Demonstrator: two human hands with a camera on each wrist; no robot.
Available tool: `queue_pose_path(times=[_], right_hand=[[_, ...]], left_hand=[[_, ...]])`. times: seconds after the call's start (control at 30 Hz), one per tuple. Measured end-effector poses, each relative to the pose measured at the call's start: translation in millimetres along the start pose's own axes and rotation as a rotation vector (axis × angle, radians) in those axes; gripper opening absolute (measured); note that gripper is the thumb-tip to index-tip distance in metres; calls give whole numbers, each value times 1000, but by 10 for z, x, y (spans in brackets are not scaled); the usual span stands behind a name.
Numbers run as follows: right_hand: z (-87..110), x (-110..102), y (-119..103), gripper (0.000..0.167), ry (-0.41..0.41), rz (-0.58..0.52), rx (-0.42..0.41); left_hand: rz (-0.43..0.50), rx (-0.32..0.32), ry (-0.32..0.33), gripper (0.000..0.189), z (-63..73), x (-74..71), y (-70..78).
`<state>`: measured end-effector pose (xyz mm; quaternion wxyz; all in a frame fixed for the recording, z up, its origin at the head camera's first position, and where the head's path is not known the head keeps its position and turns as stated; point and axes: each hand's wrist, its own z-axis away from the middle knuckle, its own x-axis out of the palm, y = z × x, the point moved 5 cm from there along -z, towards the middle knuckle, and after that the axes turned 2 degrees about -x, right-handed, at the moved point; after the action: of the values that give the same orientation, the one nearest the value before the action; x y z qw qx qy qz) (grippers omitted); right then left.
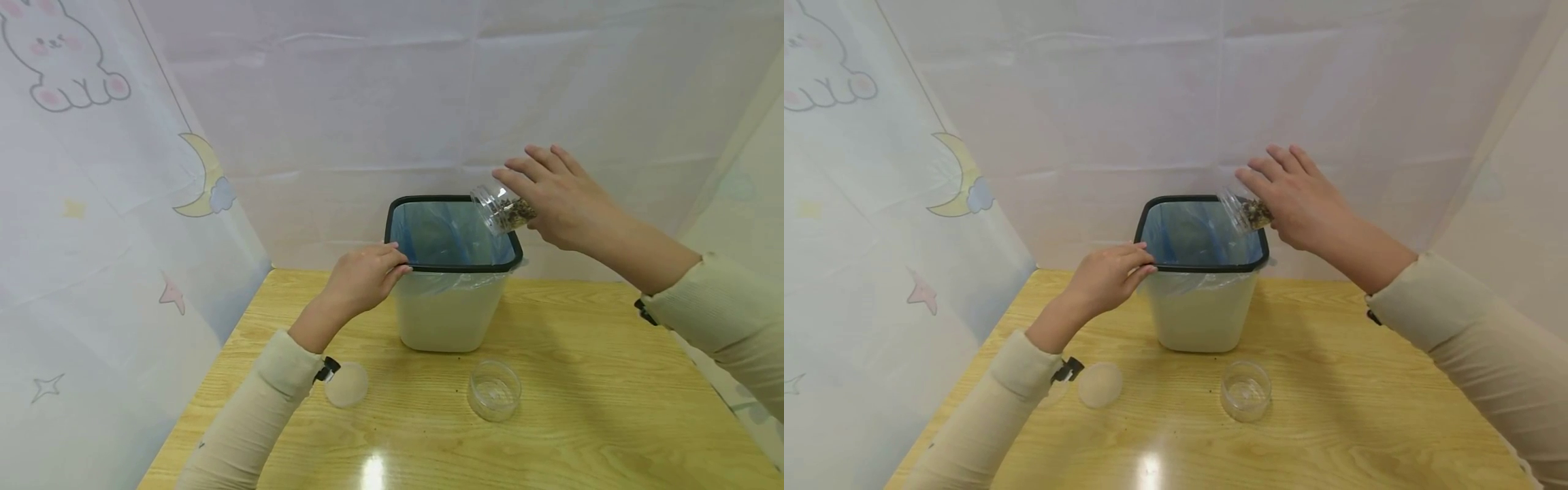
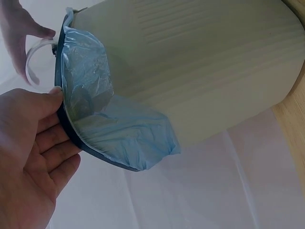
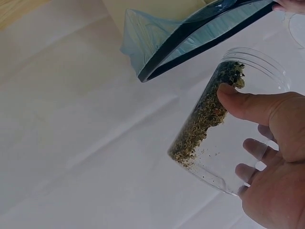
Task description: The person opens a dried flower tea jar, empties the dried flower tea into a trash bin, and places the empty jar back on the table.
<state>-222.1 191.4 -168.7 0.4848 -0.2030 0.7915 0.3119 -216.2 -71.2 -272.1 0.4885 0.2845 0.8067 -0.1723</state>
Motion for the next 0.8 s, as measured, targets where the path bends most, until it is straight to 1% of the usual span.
queue_pose_path(times=[0.2,0.47,0.8], right_hand=[[-3,-3,-3,100,-6,9,0],[-16,5,-4,97,-26,17,12],[-10,-8,-17,94,12,33,-18]], left_hand=[[9,-10,-15,24,-3,7,6],[6,-5,-14,24,-4,10,10],[0,-4,-12,25,-4,15,15]])
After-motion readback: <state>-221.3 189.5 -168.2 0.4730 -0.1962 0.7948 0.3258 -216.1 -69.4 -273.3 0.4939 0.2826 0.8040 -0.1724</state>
